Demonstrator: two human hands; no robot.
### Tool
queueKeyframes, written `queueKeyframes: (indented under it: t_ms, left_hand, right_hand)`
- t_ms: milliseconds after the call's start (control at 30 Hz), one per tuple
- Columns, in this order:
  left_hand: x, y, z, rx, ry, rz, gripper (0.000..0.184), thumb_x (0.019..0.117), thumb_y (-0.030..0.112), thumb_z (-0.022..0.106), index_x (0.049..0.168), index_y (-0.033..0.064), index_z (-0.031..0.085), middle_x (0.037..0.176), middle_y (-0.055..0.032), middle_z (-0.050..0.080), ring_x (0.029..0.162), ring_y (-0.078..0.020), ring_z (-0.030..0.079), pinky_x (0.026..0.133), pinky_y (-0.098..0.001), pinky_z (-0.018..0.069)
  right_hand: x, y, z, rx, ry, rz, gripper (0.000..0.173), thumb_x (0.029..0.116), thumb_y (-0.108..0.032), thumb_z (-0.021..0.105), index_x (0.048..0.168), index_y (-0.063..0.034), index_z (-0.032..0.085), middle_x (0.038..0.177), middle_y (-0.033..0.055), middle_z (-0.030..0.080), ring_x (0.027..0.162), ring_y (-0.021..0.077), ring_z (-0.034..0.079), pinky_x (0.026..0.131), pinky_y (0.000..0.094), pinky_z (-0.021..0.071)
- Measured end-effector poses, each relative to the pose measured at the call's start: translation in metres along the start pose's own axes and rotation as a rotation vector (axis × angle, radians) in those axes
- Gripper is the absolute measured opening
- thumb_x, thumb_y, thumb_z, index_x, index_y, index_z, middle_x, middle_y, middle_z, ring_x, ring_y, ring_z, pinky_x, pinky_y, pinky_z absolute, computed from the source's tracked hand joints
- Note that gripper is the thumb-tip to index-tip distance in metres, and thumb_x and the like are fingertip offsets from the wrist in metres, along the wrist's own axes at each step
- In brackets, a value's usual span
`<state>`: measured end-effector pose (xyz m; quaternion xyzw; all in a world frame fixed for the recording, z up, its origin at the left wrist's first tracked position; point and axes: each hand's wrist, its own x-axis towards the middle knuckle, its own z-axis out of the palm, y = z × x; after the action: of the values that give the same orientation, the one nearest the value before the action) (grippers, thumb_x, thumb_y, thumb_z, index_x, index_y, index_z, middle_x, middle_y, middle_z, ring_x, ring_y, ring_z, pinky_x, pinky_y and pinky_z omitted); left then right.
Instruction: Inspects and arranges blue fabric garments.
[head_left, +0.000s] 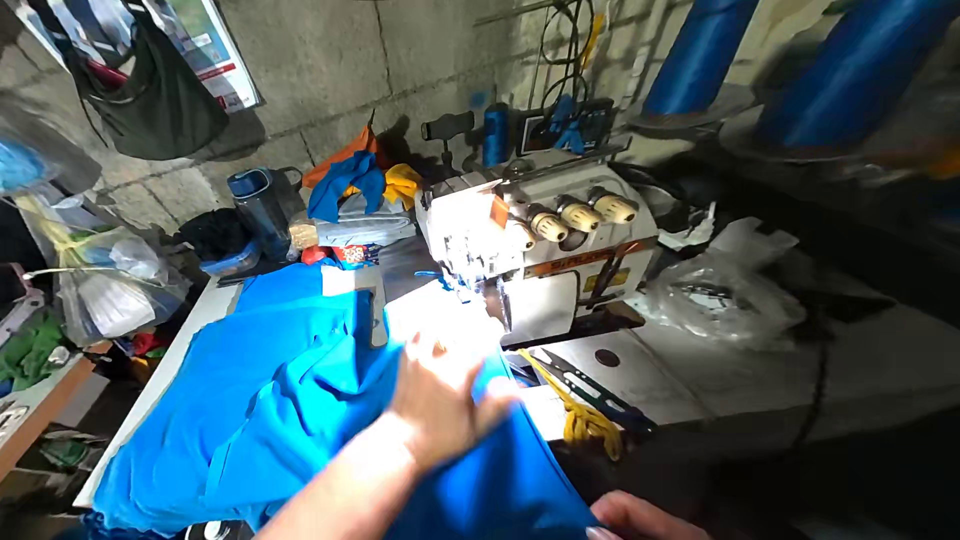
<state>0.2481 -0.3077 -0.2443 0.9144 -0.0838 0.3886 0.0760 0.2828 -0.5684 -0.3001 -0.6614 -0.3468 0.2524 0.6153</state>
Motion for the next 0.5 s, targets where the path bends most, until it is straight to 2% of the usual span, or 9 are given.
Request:
queueKeyframes:
  t_ms: [67, 100, 133, 167, 233, 267, 367, 433, 500]
  left_hand:
    - [-0.028, 0.030, 0.013, -0.099, -0.002, 0.128, 0.078, 0.0883, 0.080, 0.048, 0.130, 0.0156, 0.062, 0.127, -0.0128, 0.066, 0.121, -0.0286, 0.061, 0.105, -0.0496, 0.0437]
    - [-0.039, 0.041, 0.020, -0.115, -0.034, 0.171, 0.082, 0.0830, 0.082, 0.055, 0.137, 0.0194, 0.056, 0.138, -0.0134, 0.061, 0.134, -0.0325, 0.054, 0.111, -0.0561, 0.0386]
    - [-0.046, 0.048, 0.027, -0.121, -0.056, 0.189, 0.081, 0.0813, 0.076, 0.063, 0.140, 0.0212, 0.055, 0.145, -0.0128, 0.058, 0.140, -0.0345, 0.048, 0.114, -0.0602, 0.0337]
    - [-0.050, 0.051, 0.033, -0.103, -0.059, 0.177, 0.071, 0.0849, 0.062, 0.070, 0.141, 0.0210, 0.054, 0.147, -0.0114, 0.057, 0.143, -0.0348, 0.045, 0.114, -0.0622, 0.0318]
    - [-0.050, 0.049, 0.039, 0.012, -0.022, 0.109, 0.048, 0.0897, 0.024, 0.068, 0.136, 0.0181, 0.055, 0.142, -0.0098, 0.062, 0.137, -0.0351, 0.052, 0.106, -0.0637, 0.0402]
    - [-0.048, 0.044, 0.039, 0.076, -0.012, 0.073, 0.048, 0.0878, 0.014, 0.066, 0.135, 0.0177, 0.058, 0.139, -0.0094, 0.064, 0.132, -0.0339, 0.057, 0.103, -0.0634, 0.0434]
    - [-0.042, 0.027, 0.029, 0.167, -0.036, 0.020, 0.055, 0.0802, 0.003, 0.069, 0.132, 0.0199, 0.067, 0.135, -0.0077, 0.067, 0.123, -0.0285, 0.064, 0.102, -0.0587, 0.0427]
    - [-0.038, 0.015, 0.019, 0.188, -0.097, 0.011, 0.054, 0.0810, 0.003, 0.069, 0.132, 0.0213, 0.069, 0.135, -0.0071, 0.067, 0.131, -0.0322, 0.059, 0.107, -0.0648, 0.0400]
    - [-0.033, 0.003, 0.010, 0.206, -0.139, 0.020, 0.051, 0.0846, 0.004, 0.066, 0.132, 0.0221, 0.069, 0.137, -0.0051, 0.066, 0.130, -0.0309, 0.059, 0.105, -0.0643, 0.0413]
  right_hand:
    - [0.009, -0.007, 0.002, 0.007, 0.013, -0.026, 0.008, 0.0952, -0.002, 0.059, 0.097, 0.0050, 0.063, 0.085, -0.0015, 0.068, 0.077, 0.0005, 0.065, 0.074, 0.0240, 0.0562]
    - [0.014, -0.010, 0.004, 0.016, 0.026, -0.040, 0.006, 0.0944, -0.001, 0.059, 0.096, 0.0034, 0.063, 0.085, -0.0033, 0.067, 0.076, -0.0003, 0.064, 0.073, 0.0232, 0.0561]
    - [0.019, -0.013, 0.007, 0.018, 0.048, -0.049, 0.006, 0.0934, 0.001, 0.059, 0.097, 0.0010, 0.063, 0.085, -0.0060, 0.068, 0.076, -0.0020, 0.064, 0.073, 0.0218, 0.0565]
    - [0.024, -0.015, 0.009, 0.008, 0.070, -0.062, 0.008, 0.0924, 0.002, 0.059, 0.098, 0.0007, 0.064, 0.085, -0.0067, 0.070, 0.075, -0.0027, 0.065, 0.071, 0.0209, 0.0569]
    - [0.036, -0.020, 0.012, -0.070, 0.122, -0.075, 0.009, 0.0910, 0.001, 0.058, 0.095, 0.0040, 0.065, 0.082, -0.0023, 0.068, 0.071, -0.0010, 0.063, 0.067, 0.0203, 0.0547]
    - [0.042, -0.020, 0.012, -0.114, 0.144, -0.090, 0.009, 0.0913, -0.001, 0.057, 0.093, 0.0044, 0.064, 0.080, -0.0002, 0.066, 0.069, 0.0004, 0.062, 0.065, 0.0206, 0.0539]
    - [0.067, -0.014, 0.013, -0.167, 0.205, -0.193, 0.012, 0.0928, -0.006, 0.058, 0.092, 0.0024, 0.066, 0.080, 0.0014, 0.066, 0.068, 0.0015, 0.063, 0.063, 0.0197, 0.0548]
    - [0.086, -0.010, 0.015, -0.166, 0.256, -0.228, 0.012, 0.0917, -0.013, 0.057, 0.090, -0.0050, 0.067, 0.078, -0.0046, 0.067, 0.067, -0.0026, 0.063, 0.061, 0.0156, 0.0542]
    - [0.104, -0.016, 0.018, -0.138, 0.287, -0.176, 0.010, 0.0901, -0.015, 0.059, 0.087, -0.0097, 0.067, 0.075, -0.0076, 0.067, 0.065, -0.0026, 0.064, 0.058, 0.0150, 0.0538]
